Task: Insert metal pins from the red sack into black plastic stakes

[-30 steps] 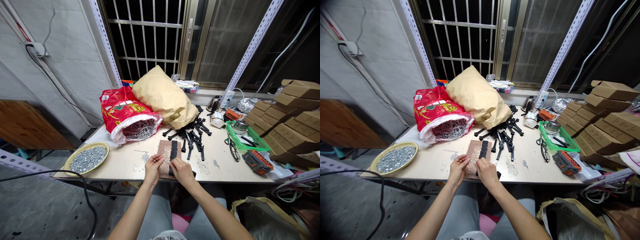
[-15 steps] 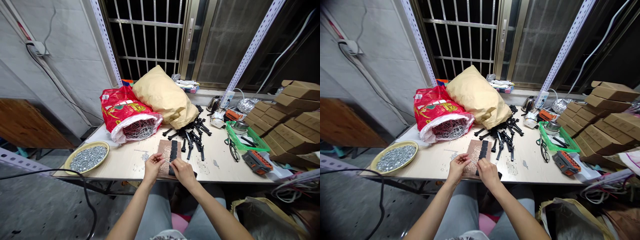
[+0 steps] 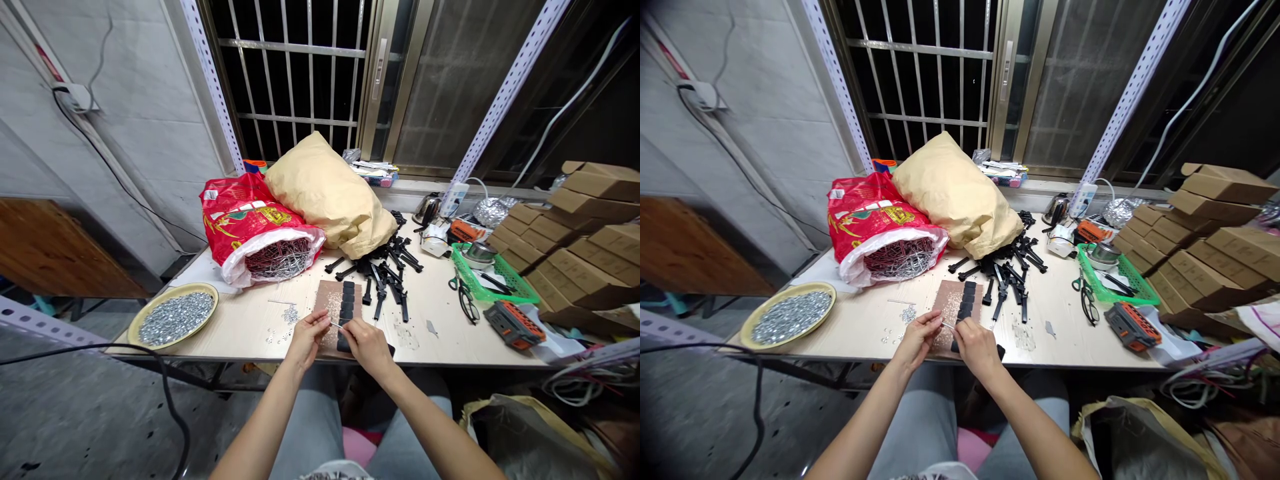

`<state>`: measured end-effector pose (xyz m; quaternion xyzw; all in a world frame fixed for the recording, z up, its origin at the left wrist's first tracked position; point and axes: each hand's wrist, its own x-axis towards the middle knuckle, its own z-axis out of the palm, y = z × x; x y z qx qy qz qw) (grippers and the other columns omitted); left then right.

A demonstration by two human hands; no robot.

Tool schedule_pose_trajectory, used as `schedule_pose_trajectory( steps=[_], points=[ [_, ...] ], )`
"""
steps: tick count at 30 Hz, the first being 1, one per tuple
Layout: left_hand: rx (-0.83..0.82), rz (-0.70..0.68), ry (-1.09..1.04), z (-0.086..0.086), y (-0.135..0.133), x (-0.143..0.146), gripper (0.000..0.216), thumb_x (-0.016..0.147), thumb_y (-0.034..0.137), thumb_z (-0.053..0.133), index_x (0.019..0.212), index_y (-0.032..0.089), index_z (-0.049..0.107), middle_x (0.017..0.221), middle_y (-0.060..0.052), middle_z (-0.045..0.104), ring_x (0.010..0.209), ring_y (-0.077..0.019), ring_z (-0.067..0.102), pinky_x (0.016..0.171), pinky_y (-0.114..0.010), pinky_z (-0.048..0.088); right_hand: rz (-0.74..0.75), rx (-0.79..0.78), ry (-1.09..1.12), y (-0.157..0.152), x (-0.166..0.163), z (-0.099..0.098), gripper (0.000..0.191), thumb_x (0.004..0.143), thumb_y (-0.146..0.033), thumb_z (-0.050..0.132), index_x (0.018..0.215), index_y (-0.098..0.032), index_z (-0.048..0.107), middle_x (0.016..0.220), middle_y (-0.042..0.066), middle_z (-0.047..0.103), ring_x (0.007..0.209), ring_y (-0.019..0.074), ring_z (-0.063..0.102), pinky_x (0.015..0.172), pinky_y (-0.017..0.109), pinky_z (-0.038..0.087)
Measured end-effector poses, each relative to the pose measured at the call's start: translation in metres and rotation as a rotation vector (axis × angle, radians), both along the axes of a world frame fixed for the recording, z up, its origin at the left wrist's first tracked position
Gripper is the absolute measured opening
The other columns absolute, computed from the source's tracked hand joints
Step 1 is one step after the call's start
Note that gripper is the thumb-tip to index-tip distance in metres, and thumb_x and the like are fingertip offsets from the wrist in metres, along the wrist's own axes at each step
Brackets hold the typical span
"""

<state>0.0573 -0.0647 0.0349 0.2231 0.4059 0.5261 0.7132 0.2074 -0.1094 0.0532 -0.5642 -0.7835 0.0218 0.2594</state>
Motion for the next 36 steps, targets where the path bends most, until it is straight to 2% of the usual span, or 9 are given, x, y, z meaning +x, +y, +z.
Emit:
schedule_pose_trajectory(
  steps=[6, 13, 20, 26, 30, 33, 36],
  points=[
    [-0.033, -0.097, 0.069, 0.004, 0.0, -0.004, 0.034, 0.049, 0.012, 0.078, 0.08, 0.011, 0.066, 0.069, -0.005, 0.068, 0.058, -0.0083, 0.06, 0.057, -0.017, 0.048, 0.009, -0.028, -0.001, -0.001, 0.003, -0.002, 0.02, 0.09, -0.024, 0.039, 0.078, -0.019, 0.054, 0.076, 0.003, 0.058, 0.07, 0.0119, 0.057, 0.06, 0.02, 0.037],
    [0.12, 0.006, 0.096, 0.002, -0.003, 0.0, 0.037, 0.047, 0.012, 0.078, 0.082, 0.011, 0.066, 0.068, -0.002, 0.065, 0.061, -0.0065, 0.058, 0.061, -0.016, 0.045, 0.007, -0.053, 0.045, -0.002, 0.002, 0.0, 0.023, 0.091, -0.026, 0.036, 0.08, -0.019, 0.055, 0.076, 0.003, 0.059, 0.071, 0.0129, 0.057, 0.061, 0.021, 0.038],
    [0.189, 0.059, 0.136, 0.002, -0.007, 0.006, 0.038, 0.05, 0.014, 0.077, 0.086, 0.011, 0.065, 0.071, -0.002, 0.064, 0.065, -0.0078, 0.058, 0.064, -0.019, 0.045, 0.024, -0.114, 0.23, -0.001, 0.004, -0.004, 0.015, 0.088, -0.029, 0.042, 0.082, -0.019, 0.051, 0.074, 0.001, 0.059, 0.068, 0.013, 0.057, 0.061, 0.021, 0.039],
    [0.231, 0.059, 0.204, 0.003, -0.01, 0.006, 0.038, 0.051, 0.018, 0.077, 0.086, 0.012, 0.065, 0.071, -0.002, 0.064, 0.066, -0.0095, 0.058, 0.066, -0.021, 0.046, 0.034, -0.132, 0.149, -0.002, 0.006, -0.001, 0.027, 0.091, -0.029, 0.036, 0.072, -0.019, 0.052, 0.067, 0.001, 0.059, 0.061, 0.012, 0.056, 0.057, 0.02, 0.037],
    [0.249, -0.028, 0.25, 0.002, -0.01, 0.004, 0.035, 0.053, 0.023, 0.076, 0.085, 0.013, 0.067, 0.07, -0.003, 0.065, 0.063, -0.01, 0.056, 0.063, -0.021, 0.045, 0.086, -0.221, 0.252, -0.002, 0.008, 0.001, 0.031, 0.091, -0.031, 0.033, 0.071, -0.019, 0.053, 0.064, 0.0, 0.059, 0.058, 0.0112, 0.055, 0.056, 0.019, 0.038],
    [0.271, -0.099, 0.355, 0.003, -0.011, 0.003, 0.027, 0.058, 0.031, 0.073, 0.076, 0.012, 0.068, 0.064, -0.004, 0.064, 0.058, -0.0112, 0.054, 0.059, -0.023, 0.044, 0.1, -0.291, 0.37, -0.001, 0.009, 0.003, 0.033, 0.09, -0.034, 0.035, 0.067, -0.019, 0.053, 0.06, -0.001, 0.058, 0.056, 0.0112, 0.055, 0.056, 0.02, 0.039],
    [0.343, -0.152, 0.424, 0.007, -0.012, 0.003, 0.023, 0.061, 0.035, 0.07, 0.067, 0.013, 0.066, 0.056, -0.001, 0.059, 0.053, -0.0097, 0.05, 0.054, -0.021, 0.04, 0.122, -0.459, 0.537, 0.0, 0.01, 0.002, 0.037, 0.089, -0.038, 0.036, 0.064, -0.017, 0.053, 0.057, -0.001, 0.057, 0.048, 0.0093, 0.052, 0.049, 0.019, 0.04]
  ],
)
